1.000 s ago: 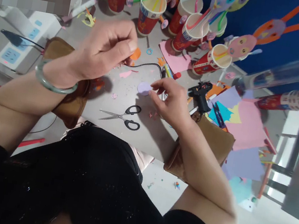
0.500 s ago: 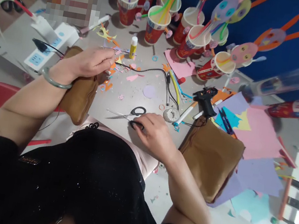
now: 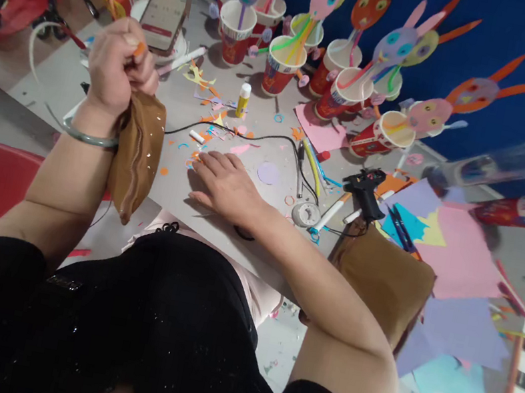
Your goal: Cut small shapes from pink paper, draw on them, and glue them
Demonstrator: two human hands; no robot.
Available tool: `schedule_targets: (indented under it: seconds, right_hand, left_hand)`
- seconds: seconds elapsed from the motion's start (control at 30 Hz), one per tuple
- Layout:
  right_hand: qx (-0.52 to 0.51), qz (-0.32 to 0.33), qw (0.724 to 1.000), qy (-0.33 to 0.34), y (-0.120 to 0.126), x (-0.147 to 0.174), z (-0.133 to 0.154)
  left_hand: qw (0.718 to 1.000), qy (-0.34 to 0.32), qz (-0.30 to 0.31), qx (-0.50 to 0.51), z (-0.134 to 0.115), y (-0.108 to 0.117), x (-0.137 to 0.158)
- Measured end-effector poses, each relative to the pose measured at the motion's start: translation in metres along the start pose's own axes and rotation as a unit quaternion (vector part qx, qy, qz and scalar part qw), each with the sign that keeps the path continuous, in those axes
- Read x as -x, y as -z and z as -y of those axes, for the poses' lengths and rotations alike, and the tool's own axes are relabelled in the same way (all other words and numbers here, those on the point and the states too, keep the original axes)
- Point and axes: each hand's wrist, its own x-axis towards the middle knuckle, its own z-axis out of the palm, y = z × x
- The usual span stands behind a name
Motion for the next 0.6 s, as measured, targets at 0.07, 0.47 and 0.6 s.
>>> schedule_targets:
  seconds: [0.07,0.47,0.6]
  right_hand:
    - [0.016,0.001,1.000,-0.015,-0.008,-0.021,-0.010]
    - [0.090,0.033,0.993,0.064,-0.031,-0.046,0.016]
    - [0.135,0.047,0.988,0.062,-0.022,-0.027,0.012]
  left_hand:
    - [1.000,-0.011,-0.023,0.015,0.002,0.004,-0.002]
    - [0.994,-0.028,-0.013,0.105,0.001,0.004,-0.004]
    - [0.998,-0.012,0.013,0.061,0.003,-0.005,-0.005]
